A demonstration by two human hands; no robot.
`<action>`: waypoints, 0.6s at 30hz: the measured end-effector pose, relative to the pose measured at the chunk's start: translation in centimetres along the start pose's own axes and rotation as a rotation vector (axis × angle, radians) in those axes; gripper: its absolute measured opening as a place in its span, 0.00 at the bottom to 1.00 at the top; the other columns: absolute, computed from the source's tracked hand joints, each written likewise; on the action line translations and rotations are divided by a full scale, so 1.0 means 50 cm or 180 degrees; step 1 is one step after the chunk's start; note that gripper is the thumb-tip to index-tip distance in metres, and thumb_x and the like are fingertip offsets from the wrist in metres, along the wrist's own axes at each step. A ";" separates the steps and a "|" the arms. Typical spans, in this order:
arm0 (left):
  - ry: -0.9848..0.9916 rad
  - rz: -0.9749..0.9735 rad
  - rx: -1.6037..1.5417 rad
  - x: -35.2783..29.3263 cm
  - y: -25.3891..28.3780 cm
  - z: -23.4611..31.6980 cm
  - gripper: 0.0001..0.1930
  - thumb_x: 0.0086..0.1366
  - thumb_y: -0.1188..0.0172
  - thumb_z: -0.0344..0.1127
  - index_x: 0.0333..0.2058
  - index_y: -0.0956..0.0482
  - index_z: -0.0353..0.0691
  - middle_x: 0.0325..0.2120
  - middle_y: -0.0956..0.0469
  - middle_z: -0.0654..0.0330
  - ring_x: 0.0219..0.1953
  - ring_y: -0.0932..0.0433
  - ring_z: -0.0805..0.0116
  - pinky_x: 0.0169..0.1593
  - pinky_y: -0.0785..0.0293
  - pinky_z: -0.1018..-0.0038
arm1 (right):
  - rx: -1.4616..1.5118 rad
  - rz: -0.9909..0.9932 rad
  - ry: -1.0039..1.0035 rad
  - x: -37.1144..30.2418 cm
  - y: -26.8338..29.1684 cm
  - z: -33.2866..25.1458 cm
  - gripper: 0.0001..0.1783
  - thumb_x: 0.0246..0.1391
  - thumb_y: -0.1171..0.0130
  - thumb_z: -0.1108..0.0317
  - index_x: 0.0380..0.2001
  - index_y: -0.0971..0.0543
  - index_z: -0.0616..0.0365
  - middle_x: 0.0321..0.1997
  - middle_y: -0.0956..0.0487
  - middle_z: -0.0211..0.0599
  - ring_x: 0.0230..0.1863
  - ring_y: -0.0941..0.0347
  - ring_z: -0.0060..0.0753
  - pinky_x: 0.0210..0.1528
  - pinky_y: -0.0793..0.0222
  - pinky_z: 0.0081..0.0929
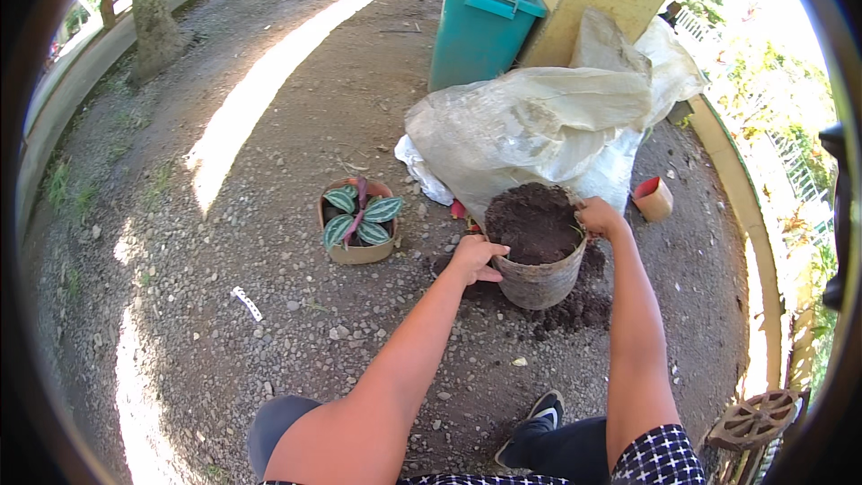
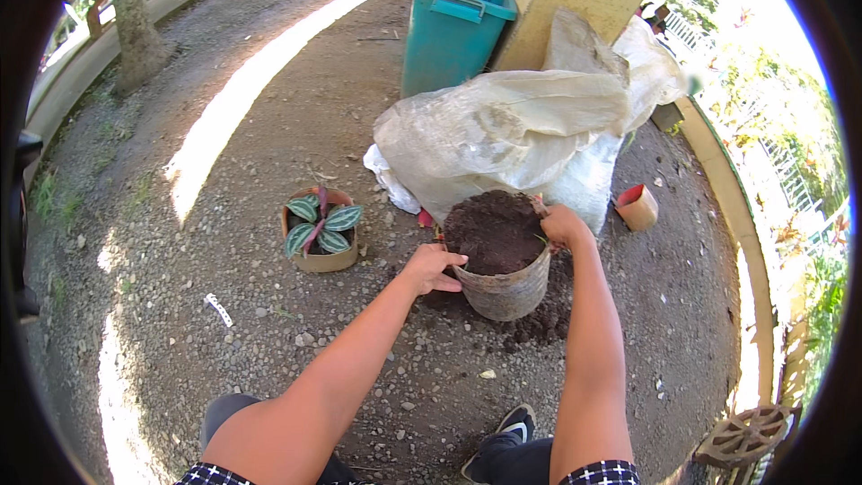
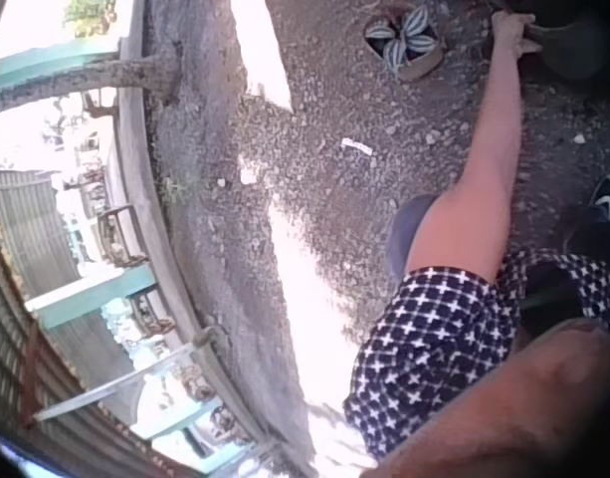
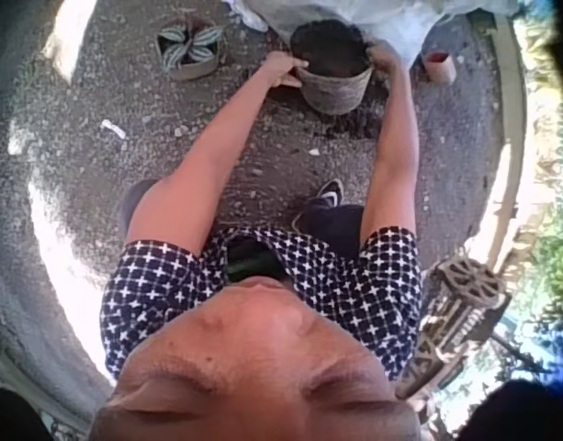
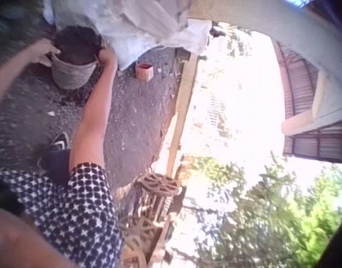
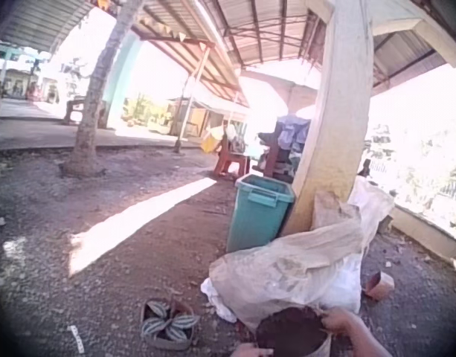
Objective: The person moves a potted plant across a patio, then scoops soil from a sack into a container and places the plant into the soil. The person handles the plant and soil by hand without visible tools.
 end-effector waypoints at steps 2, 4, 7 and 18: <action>-0.0107 0.0059 -0.0258 -0.002 0.002 0.003 0.15 0.52 0.45 0.20 0.41 0.29 0.28 0.43 0.28 0.45 0.39 0.23 0.42 0.34 0.19 0.55 | -0.0018 0.0168 0.0123 -0.004 -0.002 -0.006 0.14 0.39 0.54 0.73 0.27 0.23 0.71 0.20 0.23 0.56 0.22 0.23 0.49 0.27 0.27 0.39; -0.0296 0.0318 -0.0106 -0.007 0.004 0.005 0.13 0.51 0.48 0.18 0.38 0.28 0.26 0.40 0.27 0.43 0.37 0.23 0.42 0.30 0.18 0.55 | -0.0398 0.0320 0.0114 -0.018 -0.001 -0.002 0.12 0.38 0.56 0.76 0.23 0.24 0.73 0.16 0.24 0.54 0.20 0.23 0.49 0.26 0.27 0.39; -0.0605 0.0444 -0.0089 -0.022 -0.006 0.015 0.12 0.47 0.53 0.14 0.34 0.28 0.23 0.32 0.26 0.43 0.27 0.22 0.45 0.23 0.18 0.54 | 0.0248 0.0212 0.0082 -0.057 -0.002 0.004 0.10 0.38 0.57 0.78 0.19 0.25 0.71 0.14 0.25 0.50 0.16 0.24 0.44 0.21 0.29 0.38; -0.1464 0.1197 0.0351 -0.234 0.082 0.272 0.09 0.46 0.52 0.14 0.26 0.25 0.29 0.22 0.27 0.53 0.16 0.25 0.57 0.12 0.23 0.61 | 0.1922 0.0390 0.0434 -0.148 0.100 -0.187 0.05 0.36 0.52 0.81 0.13 0.28 0.66 0.07 0.33 0.38 0.06 0.37 0.26 0.07 0.48 0.24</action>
Point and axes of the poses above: each hand's wrist, its own x-axis towards the middle knuckle, its own y-axis out of the back of the hand, z = x × y, the point moved 6 cm from there along x, towards the middle knuckle
